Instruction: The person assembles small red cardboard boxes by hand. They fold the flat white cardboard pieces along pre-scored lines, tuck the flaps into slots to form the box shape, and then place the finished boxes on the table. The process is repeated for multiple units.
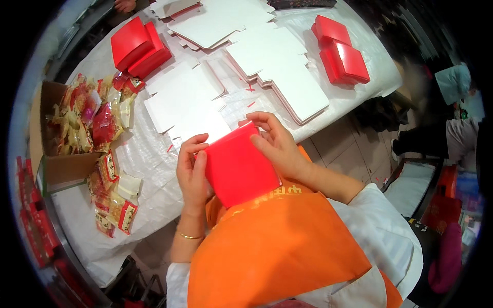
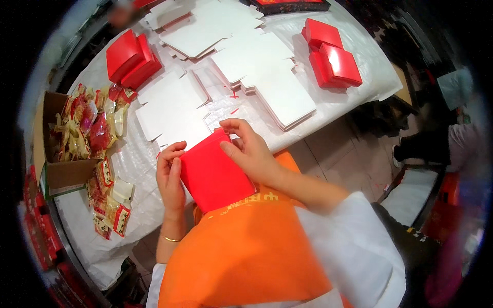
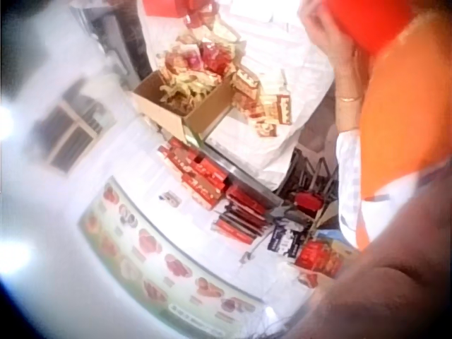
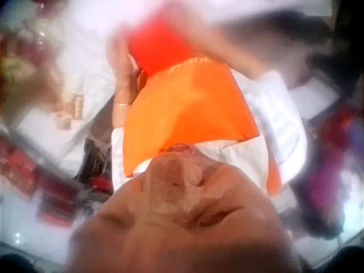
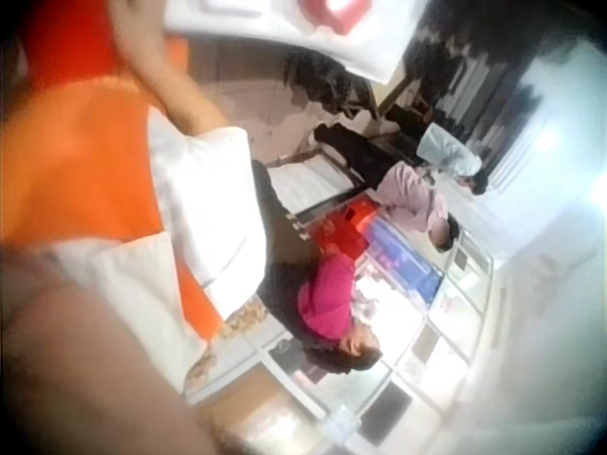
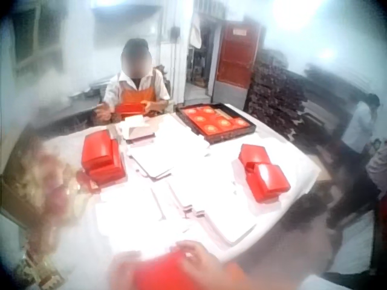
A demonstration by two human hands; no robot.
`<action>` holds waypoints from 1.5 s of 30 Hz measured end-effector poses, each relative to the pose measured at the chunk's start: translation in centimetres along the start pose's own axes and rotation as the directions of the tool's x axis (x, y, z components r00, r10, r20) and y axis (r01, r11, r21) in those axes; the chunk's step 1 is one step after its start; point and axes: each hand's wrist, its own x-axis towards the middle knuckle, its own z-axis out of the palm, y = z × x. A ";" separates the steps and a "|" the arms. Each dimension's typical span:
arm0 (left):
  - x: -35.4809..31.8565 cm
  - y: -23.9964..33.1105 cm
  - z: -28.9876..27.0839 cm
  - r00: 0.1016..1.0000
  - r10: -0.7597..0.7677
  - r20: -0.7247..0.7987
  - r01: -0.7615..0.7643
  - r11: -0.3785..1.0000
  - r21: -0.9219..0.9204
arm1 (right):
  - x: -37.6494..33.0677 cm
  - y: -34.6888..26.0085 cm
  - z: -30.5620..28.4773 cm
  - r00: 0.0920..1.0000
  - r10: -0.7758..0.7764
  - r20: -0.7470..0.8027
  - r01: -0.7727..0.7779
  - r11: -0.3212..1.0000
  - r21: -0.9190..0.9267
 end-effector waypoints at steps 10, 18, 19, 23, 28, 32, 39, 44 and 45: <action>7.3 7.5 0.4 0.789 -0.171 0.590 -0.004 0.959 0.284 | -0.5 -0.7 1.1 0.956 -0.280 -0.093 0.278 0.960 -0.031; 9.6 7.9 1.9 0.681 -0.092 0.727 -0.192 0.935 0.298 | -0.4 -0.2 0.1 0.949 -0.312 -0.038 0.304 0.942 -0.141; 9.9 7.8 2.0 0.680 -0.105 0.726 -0.187 0.932 0.310 | -0.4 -0.2 0.0 0.945 -0.325 -0.028 0.317 0.934 -0.167; 9.9 8.1 2.5 0.695 -0.175 0.698 -0.097 0.938 0.331 | -0.6 -0.2 0.0 0.956 -0.291 -0.049 0.283 0.952 -0.118; 9.7 8.1 2.4 0.703 -0.139 0.698 -0.165 0.922 0.351 | -0.6 0.4 -0.2 0.944 -0.327 -0.039 0.322 0.941 -0.108; 9.5 8.1 2.0 0.703 -0.097 0.705 -0.208 0.919 0.335 | -0.6 0.3 0.2 0.942 -0.334 -0.045 0.330 0.941 -0.079; 9.5 7.7 1.6 0.697 -0.086 0.712 -0.220 0.919 0.327 | -0.6 0.3 0.2 0.940 -0.339 -0.042 0.333 0.937 -0.109; 9.3 7.6 1.2 0.721 -0.121 0.683 -0.148 0.935 0.322 | -0.6 -1.0 0.3 0.936 -0.351 -0.023 0.338 0.915 -0.219; 9.1 7.4 1.3 0.727 -0.123 0.675 -0.124 0.944 0.305 | -0.7 -1.4 0.3 0.933 -0.360 -0.014 0.345 0.905 -0.247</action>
